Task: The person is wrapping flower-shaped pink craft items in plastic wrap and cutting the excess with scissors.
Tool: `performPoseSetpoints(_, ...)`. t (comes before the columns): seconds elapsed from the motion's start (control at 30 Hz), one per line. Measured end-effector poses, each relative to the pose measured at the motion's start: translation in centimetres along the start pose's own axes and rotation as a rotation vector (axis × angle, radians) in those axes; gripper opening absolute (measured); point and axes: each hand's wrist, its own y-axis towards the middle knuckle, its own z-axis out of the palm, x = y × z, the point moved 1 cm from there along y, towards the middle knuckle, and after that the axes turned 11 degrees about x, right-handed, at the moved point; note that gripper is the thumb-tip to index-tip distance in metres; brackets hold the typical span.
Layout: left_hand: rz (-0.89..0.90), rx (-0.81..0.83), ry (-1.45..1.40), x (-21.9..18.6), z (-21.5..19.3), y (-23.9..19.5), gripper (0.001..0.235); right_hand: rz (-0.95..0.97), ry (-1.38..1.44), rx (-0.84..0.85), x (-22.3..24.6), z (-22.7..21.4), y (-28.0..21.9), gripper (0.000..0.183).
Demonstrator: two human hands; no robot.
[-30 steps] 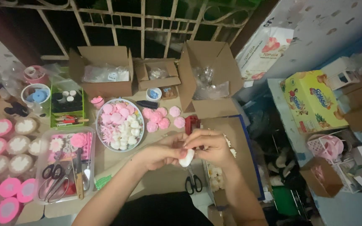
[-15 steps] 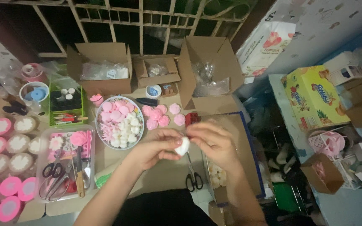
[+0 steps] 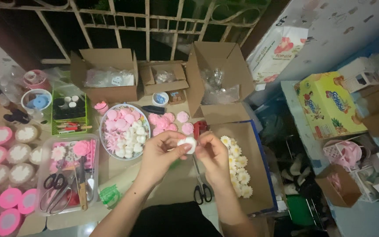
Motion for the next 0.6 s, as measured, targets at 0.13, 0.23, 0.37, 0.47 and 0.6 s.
performPoseSetpoints(0.13,-0.039,0.022,-0.039,0.0,-0.1,-0.1,0.020,-0.049,0.003,-0.012,-0.4,0.0,-0.1,0.011)
performPoseSetpoints(0.23,-0.039,0.074,-0.042,0.2,-0.3,-0.1,0.021,-0.110,0.010,-0.046,-0.4,-0.2,0.2,0.013)
performPoseSetpoints(0.37,0.027,0.141,-0.029,0.7,-0.3,0.2,0.020,-0.044,0.000,-0.120,-1.9,-0.5,0.5,0.012)
performPoseSetpoints(0.47,0.047,0.150,-0.018,0.6,-0.1,0.5,0.019,-0.034,0.086,-0.089,-3.0,-0.6,0.7,0.012)
performPoseSetpoints(0.6,0.028,0.125,0.025,0.6,0.3,0.7,0.019,0.127,0.295,-0.088,-2.7,-0.6,1.1,0.010)
